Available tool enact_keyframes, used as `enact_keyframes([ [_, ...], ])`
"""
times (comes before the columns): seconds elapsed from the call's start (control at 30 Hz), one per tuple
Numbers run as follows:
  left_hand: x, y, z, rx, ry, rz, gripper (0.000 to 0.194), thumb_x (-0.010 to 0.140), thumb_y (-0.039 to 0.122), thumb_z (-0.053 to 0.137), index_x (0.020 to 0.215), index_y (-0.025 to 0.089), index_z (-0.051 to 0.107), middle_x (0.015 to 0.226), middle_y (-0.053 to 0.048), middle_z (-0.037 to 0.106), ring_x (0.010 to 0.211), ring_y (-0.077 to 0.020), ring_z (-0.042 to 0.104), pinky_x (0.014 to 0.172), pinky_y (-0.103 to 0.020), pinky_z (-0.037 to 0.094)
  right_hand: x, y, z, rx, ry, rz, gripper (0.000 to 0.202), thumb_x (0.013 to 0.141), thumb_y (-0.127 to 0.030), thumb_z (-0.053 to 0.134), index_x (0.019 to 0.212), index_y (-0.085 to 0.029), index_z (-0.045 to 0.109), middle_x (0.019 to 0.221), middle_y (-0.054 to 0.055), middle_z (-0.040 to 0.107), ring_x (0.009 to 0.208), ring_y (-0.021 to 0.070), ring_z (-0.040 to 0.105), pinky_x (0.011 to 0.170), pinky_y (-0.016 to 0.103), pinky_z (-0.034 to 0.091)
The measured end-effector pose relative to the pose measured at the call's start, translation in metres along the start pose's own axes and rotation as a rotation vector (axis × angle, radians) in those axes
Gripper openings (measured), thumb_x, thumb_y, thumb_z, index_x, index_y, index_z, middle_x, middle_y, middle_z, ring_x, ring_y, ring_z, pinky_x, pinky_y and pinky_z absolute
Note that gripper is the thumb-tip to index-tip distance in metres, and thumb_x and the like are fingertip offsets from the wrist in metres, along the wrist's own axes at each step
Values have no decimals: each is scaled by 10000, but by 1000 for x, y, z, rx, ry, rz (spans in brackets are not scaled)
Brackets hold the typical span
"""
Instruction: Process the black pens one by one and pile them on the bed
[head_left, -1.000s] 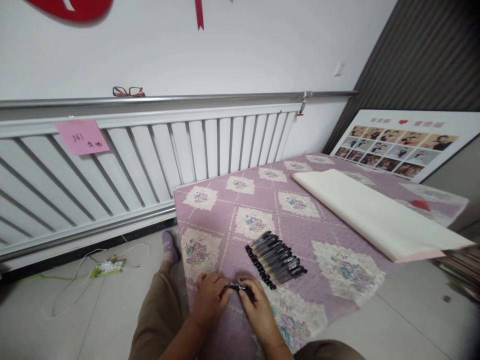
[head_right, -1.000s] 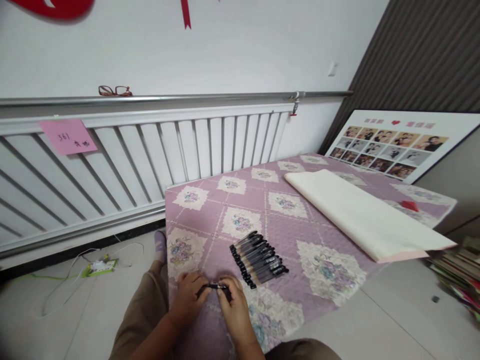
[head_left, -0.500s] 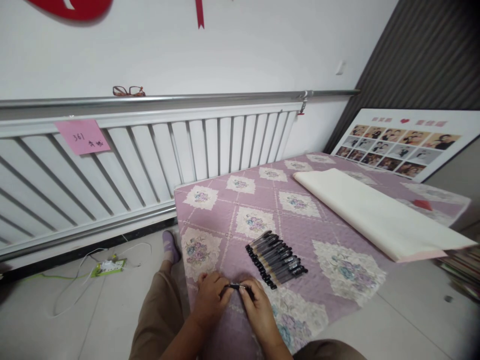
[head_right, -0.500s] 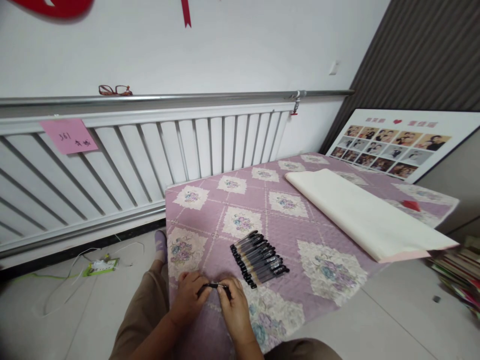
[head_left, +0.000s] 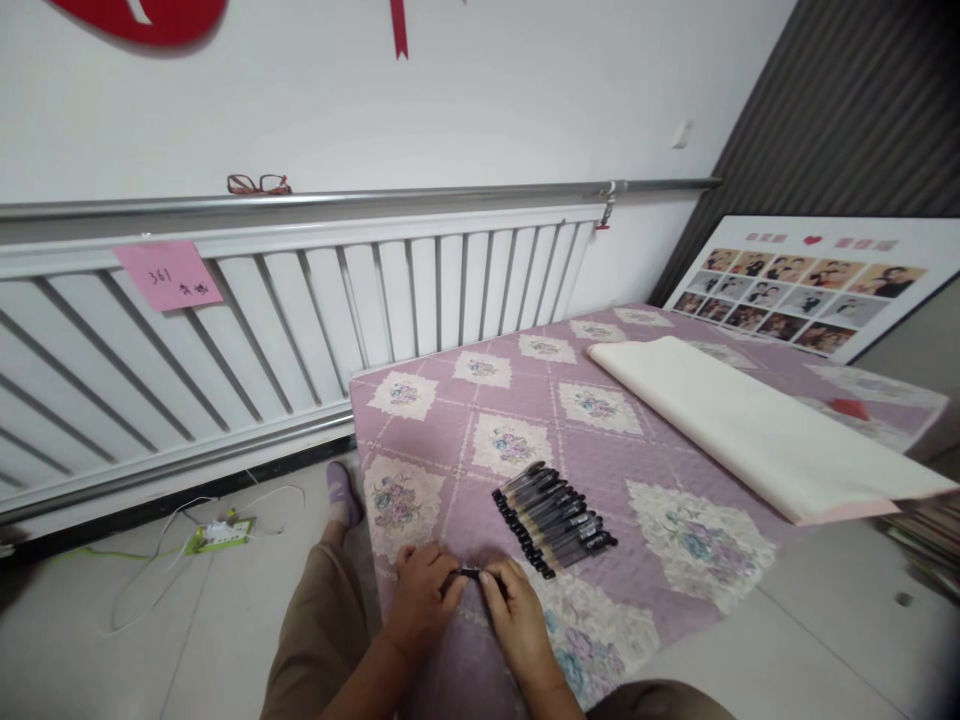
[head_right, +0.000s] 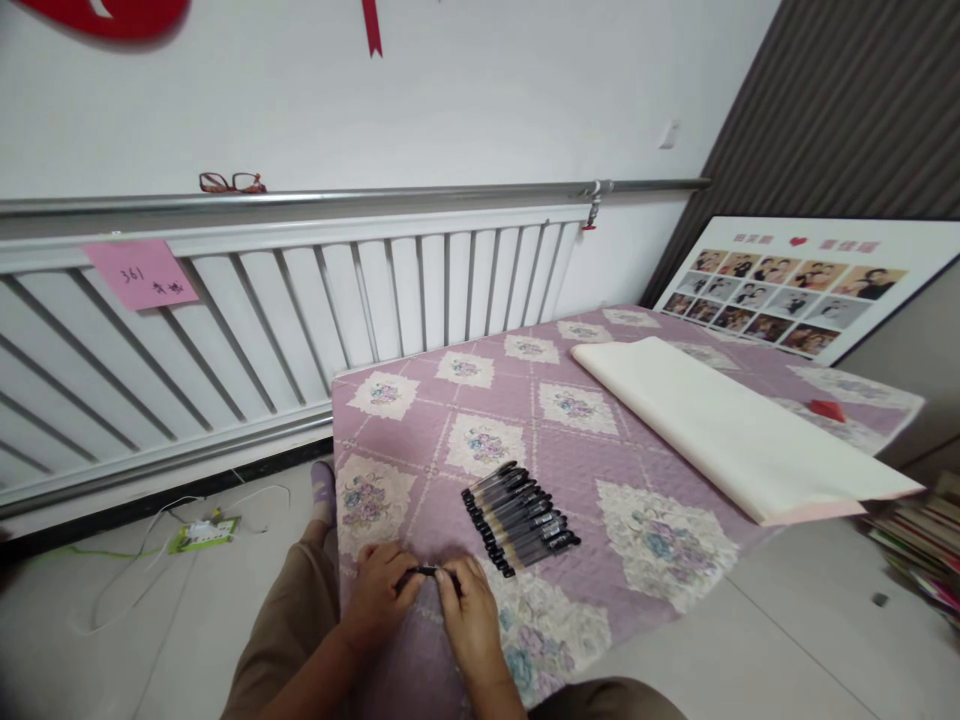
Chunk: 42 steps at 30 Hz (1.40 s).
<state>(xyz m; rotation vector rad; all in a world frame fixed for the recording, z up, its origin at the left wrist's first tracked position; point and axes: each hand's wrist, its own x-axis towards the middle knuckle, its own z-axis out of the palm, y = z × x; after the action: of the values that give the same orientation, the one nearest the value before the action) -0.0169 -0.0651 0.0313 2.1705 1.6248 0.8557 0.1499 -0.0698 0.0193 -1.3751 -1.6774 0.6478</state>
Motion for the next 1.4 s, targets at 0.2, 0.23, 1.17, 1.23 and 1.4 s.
enact_keyframes([
  [0.2,1,-3,1,-5,11,-19,56,825,255,580,825,248,635,822,3,643,856,-198,579,851,-383,333,-2,8,0,126,105,64,263,875,-439,507,881,-214,641,867,58,675,837,208,626,775,317,509],
  [0.23,1,-3,2,-5,17,-24,59,826,251,575,830,248,634,828,2,647,864,-200,581,854,-385,334,-2,9,0,138,124,82,271,869,-447,515,893,-210,645,878,63,680,844,210,630,776,316,513],
  [1.17,10,-1,9,155,13,-138,205,856,198,518,979,292,651,950,-12,649,938,-234,551,860,-401,331,7,15,13,-105,174,-22,279,840,-196,443,998,-208,672,998,82,685,958,229,616,890,415,487],
  [1.23,10,0,9,177,-11,-122,201,859,196,522,978,298,649,947,-9,642,936,-236,547,865,-405,329,5,18,11,-68,206,30,266,846,-227,441,991,-198,662,1012,90,684,967,231,619,894,419,489],
  [1.4,8,2,10,203,-25,-59,219,874,193,516,1041,285,624,1014,-20,633,975,-233,537,897,-414,322,2,21,8,43,280,115,273,862,-318,452,1002,-188,646,1036,103,688,977,231,626,899,407,493],
])
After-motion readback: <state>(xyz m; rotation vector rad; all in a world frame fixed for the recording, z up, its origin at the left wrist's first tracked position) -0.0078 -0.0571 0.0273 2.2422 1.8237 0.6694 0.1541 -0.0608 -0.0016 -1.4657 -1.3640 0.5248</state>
